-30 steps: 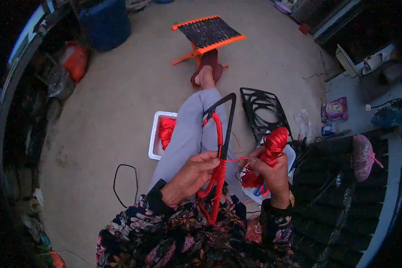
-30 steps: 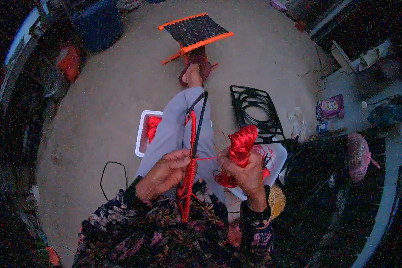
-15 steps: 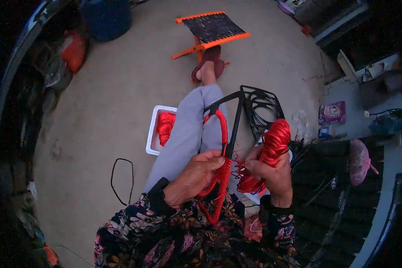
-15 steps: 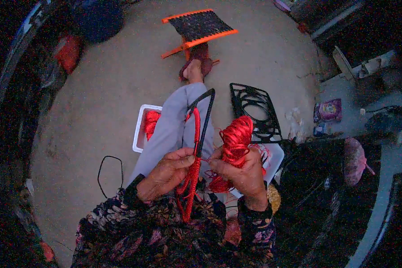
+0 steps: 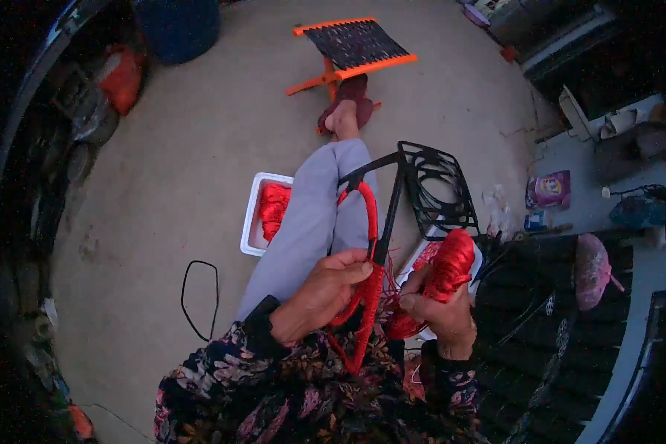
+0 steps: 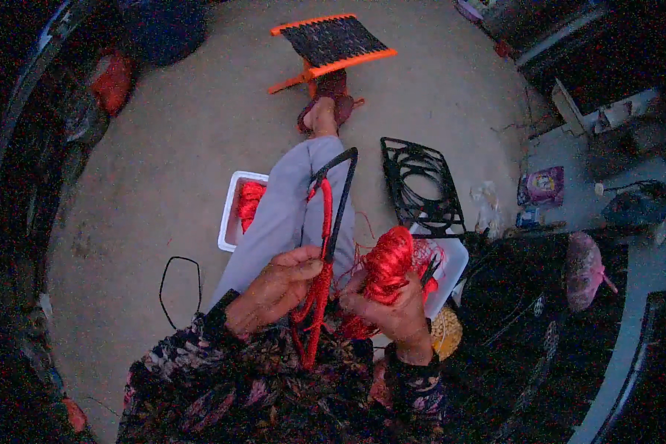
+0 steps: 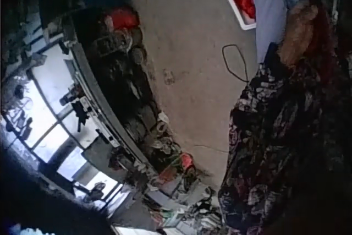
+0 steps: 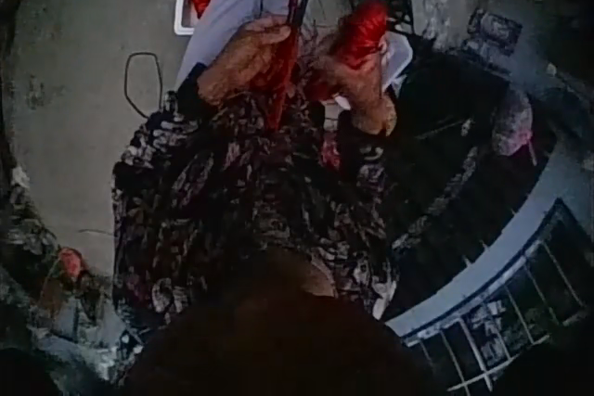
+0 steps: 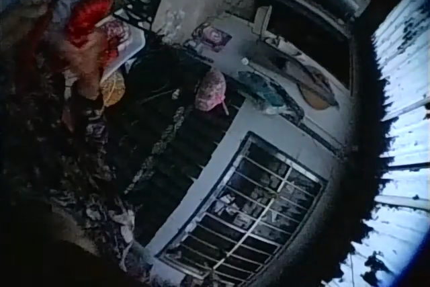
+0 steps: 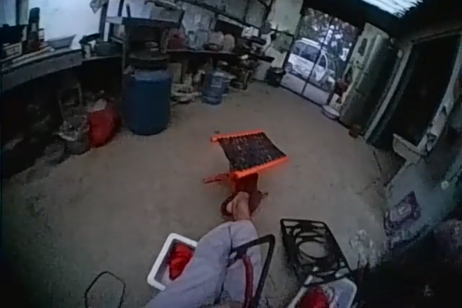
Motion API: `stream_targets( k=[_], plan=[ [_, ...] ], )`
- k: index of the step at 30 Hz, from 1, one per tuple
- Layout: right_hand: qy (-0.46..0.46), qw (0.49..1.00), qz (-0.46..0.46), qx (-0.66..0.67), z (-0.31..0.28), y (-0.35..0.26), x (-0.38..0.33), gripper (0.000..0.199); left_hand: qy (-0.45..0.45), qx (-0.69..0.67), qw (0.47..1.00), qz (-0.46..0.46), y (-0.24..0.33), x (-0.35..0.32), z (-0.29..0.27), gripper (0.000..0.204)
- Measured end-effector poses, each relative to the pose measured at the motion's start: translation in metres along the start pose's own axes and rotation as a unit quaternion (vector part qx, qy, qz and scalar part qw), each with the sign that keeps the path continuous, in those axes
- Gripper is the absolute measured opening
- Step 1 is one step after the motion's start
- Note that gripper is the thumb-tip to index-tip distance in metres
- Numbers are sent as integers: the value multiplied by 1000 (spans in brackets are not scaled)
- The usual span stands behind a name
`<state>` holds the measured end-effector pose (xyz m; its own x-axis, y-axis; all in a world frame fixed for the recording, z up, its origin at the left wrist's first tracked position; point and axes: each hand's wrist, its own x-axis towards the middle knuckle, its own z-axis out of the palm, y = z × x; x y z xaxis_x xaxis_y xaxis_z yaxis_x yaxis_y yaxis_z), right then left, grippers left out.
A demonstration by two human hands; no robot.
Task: Weaving red synthetic cord onto a black metal furniture frame.
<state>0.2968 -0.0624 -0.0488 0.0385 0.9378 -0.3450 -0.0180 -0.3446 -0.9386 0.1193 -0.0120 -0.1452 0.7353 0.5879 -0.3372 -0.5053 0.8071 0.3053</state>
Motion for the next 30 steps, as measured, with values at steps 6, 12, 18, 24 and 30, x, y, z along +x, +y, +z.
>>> stream_targets(
  k=[6,12,18,24,30],
  plan=[
    [13,998,41,37,10,17,-6,20,22,12,1000,-14,2,-4,4,27],
    [13,1000,-16,20,11,18,1,19,37,48,998,-13,0,-3,-1,30],
    [44,990,-44,-128,-33,22,26,23,70,143,987,37,15,-7,-11,30],
    [113,941,-187,-259,-59,34,67,28,103,170,980,33,10,-1,-25,30],
    [85,776,-403,-478,-45,-13,76,39,179,299,906,242,39,5,-11,32]
  ],
)
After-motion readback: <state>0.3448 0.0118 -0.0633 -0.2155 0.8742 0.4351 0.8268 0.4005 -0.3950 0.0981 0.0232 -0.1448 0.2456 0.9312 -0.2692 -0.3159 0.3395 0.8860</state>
